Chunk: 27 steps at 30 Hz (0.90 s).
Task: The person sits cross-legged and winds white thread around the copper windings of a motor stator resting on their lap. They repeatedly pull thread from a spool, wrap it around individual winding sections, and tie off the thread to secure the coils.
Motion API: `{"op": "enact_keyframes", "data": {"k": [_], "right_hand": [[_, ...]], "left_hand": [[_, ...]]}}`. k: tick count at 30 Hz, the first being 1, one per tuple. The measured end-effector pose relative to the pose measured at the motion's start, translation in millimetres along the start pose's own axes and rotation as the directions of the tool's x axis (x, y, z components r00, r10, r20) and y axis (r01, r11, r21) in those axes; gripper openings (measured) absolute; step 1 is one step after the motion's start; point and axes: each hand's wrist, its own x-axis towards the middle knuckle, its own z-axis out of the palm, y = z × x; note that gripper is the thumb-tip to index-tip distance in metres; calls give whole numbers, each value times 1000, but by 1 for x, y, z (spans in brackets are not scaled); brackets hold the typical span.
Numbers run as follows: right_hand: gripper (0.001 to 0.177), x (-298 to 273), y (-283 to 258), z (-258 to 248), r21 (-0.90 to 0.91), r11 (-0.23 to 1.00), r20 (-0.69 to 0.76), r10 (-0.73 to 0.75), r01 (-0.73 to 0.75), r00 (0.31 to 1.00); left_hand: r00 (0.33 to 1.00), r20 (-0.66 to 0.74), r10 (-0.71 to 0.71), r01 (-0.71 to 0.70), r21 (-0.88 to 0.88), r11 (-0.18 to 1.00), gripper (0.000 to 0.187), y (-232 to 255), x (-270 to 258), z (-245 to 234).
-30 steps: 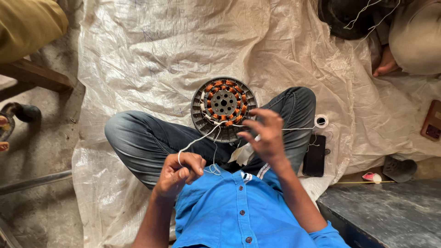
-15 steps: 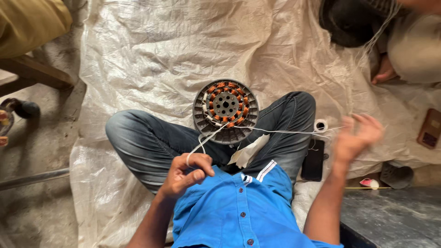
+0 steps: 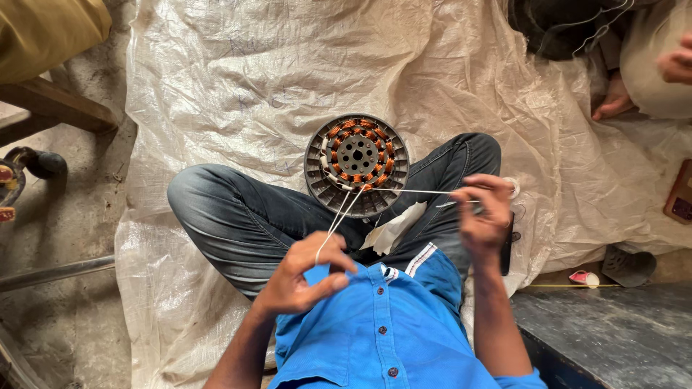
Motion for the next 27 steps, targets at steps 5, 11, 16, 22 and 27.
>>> {"op": "enact_keyframes", "data": {"k": [5, 11, 16, 22, 27], "right_hand": [[13, -10, 10, -14, -243, 969, -88, 20, -41, 996], [29, -18, -36, 40, -13, 928, 215, -360, 372, 908], [32, -8, -59, 78, 171, 864, 295, -504, 474, 812], [34, -8, -53, 76, 100, 840, 329, -533, 533, 779], [24, -11, -47, 80, 182, 891, 257, -452, 417, 854]], "left_hand": [[989, -139, -48, 99, 385, 918, 14, -8, 14, 11], [959, -30, -281, 282, 121, 952, 27, -15, 18, 34], [987, 88, -132, 112, 202, 973, 31, -21, 36, 49], [955, 277, 111, -225, 427, 876, 19, -10, 57, 26], [960, 188, 209, -281, 608, 743, 11, -16, 107, -31]]}}
